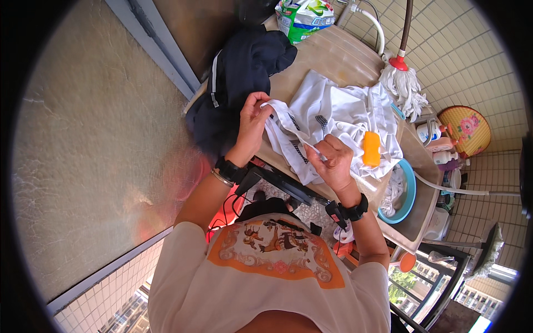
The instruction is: The person washes a white shirt by hand at a sink, using a bar of soap to rub and scrub various sections of the fabric before spreading it out on the counter to check it.
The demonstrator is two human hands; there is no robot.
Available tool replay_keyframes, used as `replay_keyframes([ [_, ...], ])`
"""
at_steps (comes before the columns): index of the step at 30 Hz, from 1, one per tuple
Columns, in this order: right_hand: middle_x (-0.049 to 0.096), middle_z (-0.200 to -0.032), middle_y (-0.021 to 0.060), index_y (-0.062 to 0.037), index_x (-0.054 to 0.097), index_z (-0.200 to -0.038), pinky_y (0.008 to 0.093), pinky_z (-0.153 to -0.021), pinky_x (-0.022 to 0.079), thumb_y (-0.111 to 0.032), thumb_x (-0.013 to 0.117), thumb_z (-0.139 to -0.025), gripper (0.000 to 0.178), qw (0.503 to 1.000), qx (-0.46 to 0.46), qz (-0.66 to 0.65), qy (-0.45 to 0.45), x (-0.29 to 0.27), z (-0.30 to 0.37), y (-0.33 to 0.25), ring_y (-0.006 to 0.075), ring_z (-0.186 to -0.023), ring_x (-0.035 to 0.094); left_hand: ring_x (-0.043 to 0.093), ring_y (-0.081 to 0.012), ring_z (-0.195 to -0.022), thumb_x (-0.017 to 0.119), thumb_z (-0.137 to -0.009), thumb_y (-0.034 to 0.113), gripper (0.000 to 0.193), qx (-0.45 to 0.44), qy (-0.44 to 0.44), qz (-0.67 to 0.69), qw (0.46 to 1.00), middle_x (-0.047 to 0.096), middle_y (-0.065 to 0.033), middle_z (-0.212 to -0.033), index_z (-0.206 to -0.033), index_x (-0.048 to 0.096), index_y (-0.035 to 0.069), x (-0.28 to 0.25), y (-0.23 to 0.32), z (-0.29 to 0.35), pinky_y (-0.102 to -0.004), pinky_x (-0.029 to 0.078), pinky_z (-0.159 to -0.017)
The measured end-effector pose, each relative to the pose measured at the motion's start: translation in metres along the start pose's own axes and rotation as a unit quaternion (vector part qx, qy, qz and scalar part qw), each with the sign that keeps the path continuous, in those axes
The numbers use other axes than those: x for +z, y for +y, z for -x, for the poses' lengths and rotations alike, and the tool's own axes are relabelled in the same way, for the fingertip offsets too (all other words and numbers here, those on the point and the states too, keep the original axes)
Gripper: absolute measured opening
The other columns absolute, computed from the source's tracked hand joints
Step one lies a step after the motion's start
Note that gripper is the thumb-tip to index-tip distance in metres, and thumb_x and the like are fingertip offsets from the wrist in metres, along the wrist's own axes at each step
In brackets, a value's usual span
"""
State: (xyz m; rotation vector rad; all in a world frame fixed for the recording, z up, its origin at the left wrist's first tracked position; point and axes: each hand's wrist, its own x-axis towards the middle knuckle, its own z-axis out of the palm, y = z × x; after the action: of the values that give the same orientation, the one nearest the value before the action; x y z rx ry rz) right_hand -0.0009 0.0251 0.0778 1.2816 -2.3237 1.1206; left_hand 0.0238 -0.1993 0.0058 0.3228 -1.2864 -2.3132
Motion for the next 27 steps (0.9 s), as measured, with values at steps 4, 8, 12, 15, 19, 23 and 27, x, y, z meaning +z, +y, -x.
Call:
replay_keyframes([
  [4,0.052,-0.073,0.0076,-0.0086,0.055,-0.069,0.0406,-0.055,0.048,-0.008,0.078,-0.076,0.024,0.996,-0.083,-0.016,-0.018,0.004,-0.011,-0.023,0.0284,-0.063,0.06,0.071,-0.0279,-0.109,0.055,-0.108,0.019,0.015,-0.107,-0.018,0.166,0.98,0.071,-0.0214,-0.125,-0.12,0.05,0.011,0.027,-0.025,-0.009,-0.0417,0.058,-0.094],
  [8,0.053,-0.067,0.0098,-0.0054,0.053,-0.073,0.0356,-0.054,0.045,0.002,0.073,-0.08,0.022,0.986,0.024,-0.15,-0.068,0.021,0.013,-0.01,0.0278,-0.056,0.057,0.063,-0.0314,-0.129,0.043,-0.111,0.025,0.034,-0.188,-0.041,0.18,0.965,0.066,-0.0192,-0.139,-0.136,0.053,0.003,0.065,-0.02,0.0,-0.0419,0.05,-0.11],
  [12,0.059,-0.07,0.0051,-0.0027,0.062,-0.096,0.0281,-0.057,0.044,0.004,0.067,-0.087,0.012,0.969,0.139,-0.187,-0.08,0.017,0.016,-0.006,0.0123,-0.06,0.055,0.057,-0.0276,-0.137,0.036,-0.112,0.029,0.046,-0.26,-0.072,0.23,0.935,0.062,-0.0131,-0.145,-0.144,0.053,0.001,0.064,-0.029,0.012,-0.0395,0.044,-0.116],
  [15,0.062,-0.08,0.0,-0.001,0.064,-0.103,0.0233,-0.064,0.045,0.006,0.063,-0.091,0.014,0.924,0.217,-0.3,-0.099,0.022,0.024,0.018,0.0048,-0.071,0.055,0.059,-0.0208,-0.13,0.043,-0.111,0.026,0.039,-0.219,-0.086,0.215,0.948,0.063,-0.0088,-0.141,-0.138,0.06,0.004,0.066,-0.034,0.023,-0.0338,0.042,-0.113],
  [19,0.062,-0.086,-0.003,0.0008,0.065,-0.105,0.0201,-0.068,0.044,0.006,0.061,-0.094,0.013,0.851,0.274,-0.447,-0.044,0.021,0.019,0.03,0.0022,-0.079,0.056,0.056,-0.0104,-0.118,0.061,-0.105,0.013,0.029,-0.125,-0.066,0.085,0.986,0.062,-0.0014,-0.131,-0.131,0.068,0.002,0.054,-0.049,0.03,-0.0264,0.043,-0.1],
  [23,0.063,-0.09,-0.0031,0.0018,0.066,-0.104,0.0193,-0.068,0.043,0.007,0.062,-0.096,0.011,0.842,0.296,-0.451,-0.021,0.013,0.008,0.023,0.0021,-0.079,0.055,0.061,-0.0061,-0.1,0.067,-0.103,0.009,0.021,0.02,0.033,-0.161,0.986,0.07,0.0004,-0.112,-0.119,0.076,0.0,0.049,-0.046,0.029,-0.0222,0.047,-0.088],
  [27,0.063,-0.088,-0.0041,0.0014,0.066,-0.105,0.0189,-0.065,0.042,0.006,0.062,-0.096,0.011,0.843,0.289,-0.452,-0.034,0.012,0.01,0.014,0.0008,-0.075,0.053,0.063,-0.0047,-0.081,0.073,-0.099,0.008,0.025,0.003,0.078,-0.072,0.994,0.074,0.0003,-0.099,-0.122,0.076,0.001,0.041,-0.031,0.029,-0.0218,0.05,-0.076],
])
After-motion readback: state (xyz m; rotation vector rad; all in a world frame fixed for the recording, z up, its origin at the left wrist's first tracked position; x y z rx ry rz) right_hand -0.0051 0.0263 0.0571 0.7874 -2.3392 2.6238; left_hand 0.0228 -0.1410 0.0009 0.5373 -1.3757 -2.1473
